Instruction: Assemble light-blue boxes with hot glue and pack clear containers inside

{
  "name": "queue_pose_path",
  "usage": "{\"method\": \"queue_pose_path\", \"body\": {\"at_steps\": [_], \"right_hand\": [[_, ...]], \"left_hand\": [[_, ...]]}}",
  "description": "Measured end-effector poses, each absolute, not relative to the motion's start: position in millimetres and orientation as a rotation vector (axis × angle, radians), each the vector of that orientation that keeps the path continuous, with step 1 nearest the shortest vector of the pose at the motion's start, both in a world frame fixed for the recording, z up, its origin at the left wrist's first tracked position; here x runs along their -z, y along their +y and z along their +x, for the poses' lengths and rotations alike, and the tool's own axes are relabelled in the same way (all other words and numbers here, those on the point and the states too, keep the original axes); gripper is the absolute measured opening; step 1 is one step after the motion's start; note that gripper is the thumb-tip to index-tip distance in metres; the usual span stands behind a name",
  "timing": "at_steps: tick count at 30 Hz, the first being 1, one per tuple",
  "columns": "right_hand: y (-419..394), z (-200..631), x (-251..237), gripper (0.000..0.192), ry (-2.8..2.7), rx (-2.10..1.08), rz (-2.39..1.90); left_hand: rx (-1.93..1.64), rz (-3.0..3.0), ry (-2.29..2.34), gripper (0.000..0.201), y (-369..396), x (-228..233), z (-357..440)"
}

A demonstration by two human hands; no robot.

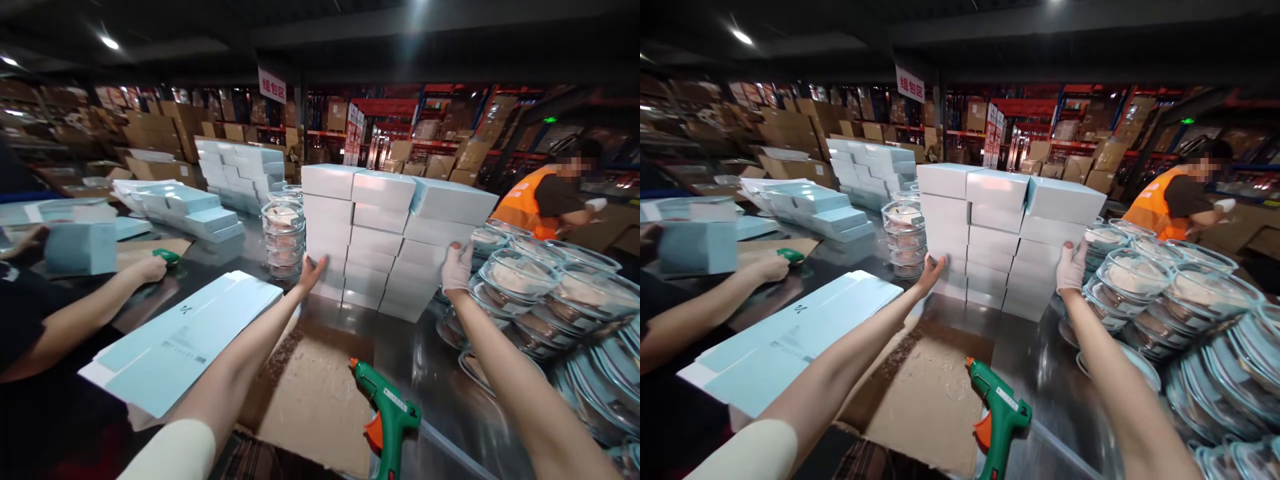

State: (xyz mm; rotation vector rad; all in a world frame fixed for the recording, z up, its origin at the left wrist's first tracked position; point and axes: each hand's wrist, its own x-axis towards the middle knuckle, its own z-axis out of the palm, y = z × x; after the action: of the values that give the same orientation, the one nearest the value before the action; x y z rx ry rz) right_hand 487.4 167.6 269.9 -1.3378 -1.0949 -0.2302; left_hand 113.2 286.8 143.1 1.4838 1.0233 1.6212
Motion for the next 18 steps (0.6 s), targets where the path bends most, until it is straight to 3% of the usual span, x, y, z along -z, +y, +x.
{"method": "queue_pose_path", "body": {"at_steps": [3,7,9,14,18], "right_hand": [[163,494,-246,0.066,-1.162,0.242,-1.392],[138,483,-181,0.070,-1.181,0.321,-1.546],[123,471,-143,0.063,-1.186,0.383,-1.661],[95,453,-92,0.048,-1.325,0.546,-1.893],[84,449,-97,0.042,-1.621,0.636,-1.913]], "left_hand": [[-1.549,1.505,1.145,0.052,276,-150,112],[-1.415,1.503,1.287,0.095,248,-165,113],[-1.345,1.532,1.273,0.103,217,-176,110],[-0.990,1.984,0.908,0.061,80,-184,75],[-0.787,1.874,0.876,0.060,-13,-149,40]]}}
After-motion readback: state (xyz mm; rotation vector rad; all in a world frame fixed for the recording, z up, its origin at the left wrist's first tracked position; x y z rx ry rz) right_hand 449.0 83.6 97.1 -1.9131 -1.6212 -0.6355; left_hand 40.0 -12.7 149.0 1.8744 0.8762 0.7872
